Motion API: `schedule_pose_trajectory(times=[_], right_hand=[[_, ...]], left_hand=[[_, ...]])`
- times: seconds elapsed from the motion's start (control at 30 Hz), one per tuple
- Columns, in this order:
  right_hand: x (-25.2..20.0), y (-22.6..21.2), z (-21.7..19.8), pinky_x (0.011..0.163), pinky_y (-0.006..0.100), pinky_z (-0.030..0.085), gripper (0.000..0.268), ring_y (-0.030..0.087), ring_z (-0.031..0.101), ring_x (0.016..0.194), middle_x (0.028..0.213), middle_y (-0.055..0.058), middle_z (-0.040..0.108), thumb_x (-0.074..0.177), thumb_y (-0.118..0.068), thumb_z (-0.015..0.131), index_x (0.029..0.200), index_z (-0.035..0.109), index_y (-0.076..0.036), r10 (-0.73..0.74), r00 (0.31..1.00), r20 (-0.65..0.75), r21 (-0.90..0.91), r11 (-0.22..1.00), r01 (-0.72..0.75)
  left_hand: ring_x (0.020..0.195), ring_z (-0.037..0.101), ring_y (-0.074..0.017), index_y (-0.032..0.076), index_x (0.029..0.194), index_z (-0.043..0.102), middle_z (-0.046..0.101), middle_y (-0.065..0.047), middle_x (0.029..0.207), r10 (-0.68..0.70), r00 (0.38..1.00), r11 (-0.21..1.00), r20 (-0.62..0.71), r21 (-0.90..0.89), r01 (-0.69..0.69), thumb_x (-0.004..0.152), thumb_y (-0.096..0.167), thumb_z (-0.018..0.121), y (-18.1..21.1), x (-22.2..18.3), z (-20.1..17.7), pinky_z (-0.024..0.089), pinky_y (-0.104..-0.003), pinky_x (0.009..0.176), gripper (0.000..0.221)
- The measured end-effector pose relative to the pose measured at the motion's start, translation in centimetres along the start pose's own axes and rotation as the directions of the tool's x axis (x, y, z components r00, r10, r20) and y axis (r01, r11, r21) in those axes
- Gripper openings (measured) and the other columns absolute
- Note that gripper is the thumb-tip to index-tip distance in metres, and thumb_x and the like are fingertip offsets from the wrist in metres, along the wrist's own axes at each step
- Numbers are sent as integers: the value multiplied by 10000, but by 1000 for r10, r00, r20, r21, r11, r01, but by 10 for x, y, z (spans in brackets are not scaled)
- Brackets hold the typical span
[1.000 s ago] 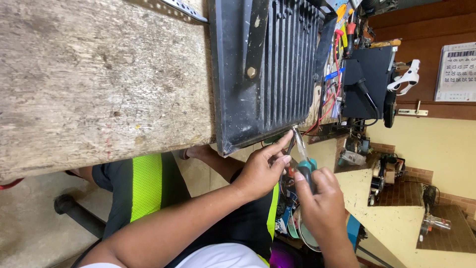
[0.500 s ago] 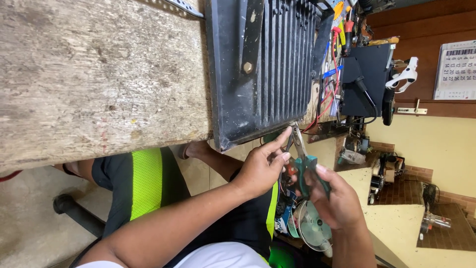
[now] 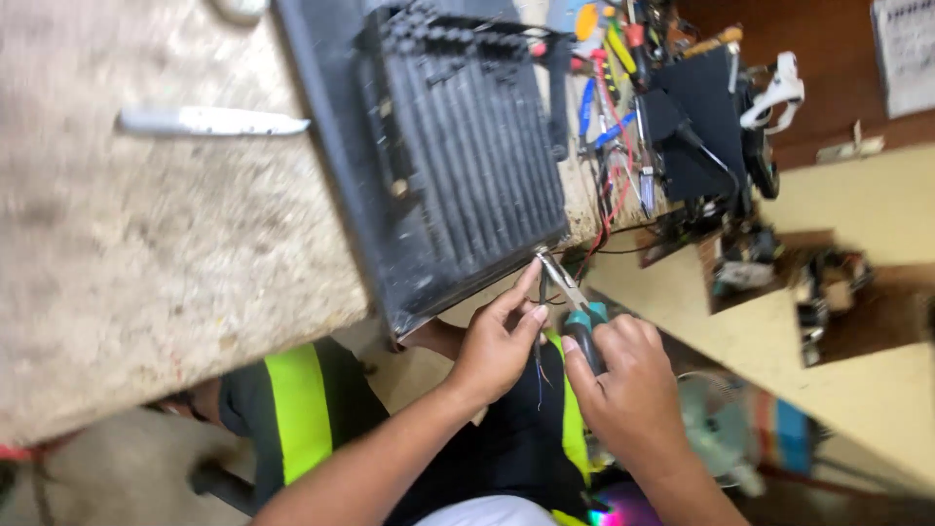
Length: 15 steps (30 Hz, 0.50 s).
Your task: Repairing a 100W LED floodlight by using an electric drill to remove screws and pliers to manipulate internal wiring.
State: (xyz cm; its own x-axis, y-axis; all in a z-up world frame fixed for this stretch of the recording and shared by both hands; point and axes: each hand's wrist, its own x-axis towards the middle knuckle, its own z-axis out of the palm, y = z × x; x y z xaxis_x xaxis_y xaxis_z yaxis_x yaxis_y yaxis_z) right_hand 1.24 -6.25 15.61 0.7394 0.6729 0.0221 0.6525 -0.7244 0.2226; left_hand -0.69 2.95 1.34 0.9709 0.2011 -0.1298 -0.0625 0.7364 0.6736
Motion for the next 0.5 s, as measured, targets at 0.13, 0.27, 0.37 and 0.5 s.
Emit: schedule_pose_trajectory(times=[0.13, 0.27, 0.37, 0.5], right_hand=[[-2, 10, -1, 725, 495, 443, 372, 353, 531, 816, 763, 91, 512, 949, -350, 636, 712, 523, -87, 7, 1000, -29, -22, 1000, -8], [-4, 16, -4, 731, 507, 470, 372, 336, 567, 925, 825, 60, 556, 957, -417, 590, 752, 575, -106, 82, 996, 47, -66, 995, -79], [-6, 22, -3, 706, 511, 459, 363, 338, 556, 924, 863, 59, 577, 963, -430, 569, 790, 608, -113, 95, 991, 92, -44, 995, -92], [-7, 28, -1, 716, 520, 478, 338, 350, 577, 920, 876, 61, 610, 933, -436, 587, 798, 629, -129, 59, 997, 42, -57, 997, -57]], left_hand=[[731, 565, -62, 178, 1602, 418, 552, 45, 798, 44, 999, 999, -7, -9, -44, 1002, 126, 577, 3, 1, 5, 511, -218, 834, 623], [721, 594, -46, 210, 1605, 417, 572, 56, 789, -44, 997, 996, -63, 73, 48, 994, 162, 596, 12, -1, 12, 535, -224, 721, 638], [729, 591, -42, 199, 1602, 421, 573, 65, 787, -17, 996, 992, -89, 122, 28, 993, 169, 598, 13, -2, 18, 527, -217, 746, 635], [738, 603, -70, 177, 1612, 396, 581, 44, 825, -8, 995, 992, -96, 128, 20, 1000, 166, 593, 13, -3, 24, 536, -230, 713, 643]])
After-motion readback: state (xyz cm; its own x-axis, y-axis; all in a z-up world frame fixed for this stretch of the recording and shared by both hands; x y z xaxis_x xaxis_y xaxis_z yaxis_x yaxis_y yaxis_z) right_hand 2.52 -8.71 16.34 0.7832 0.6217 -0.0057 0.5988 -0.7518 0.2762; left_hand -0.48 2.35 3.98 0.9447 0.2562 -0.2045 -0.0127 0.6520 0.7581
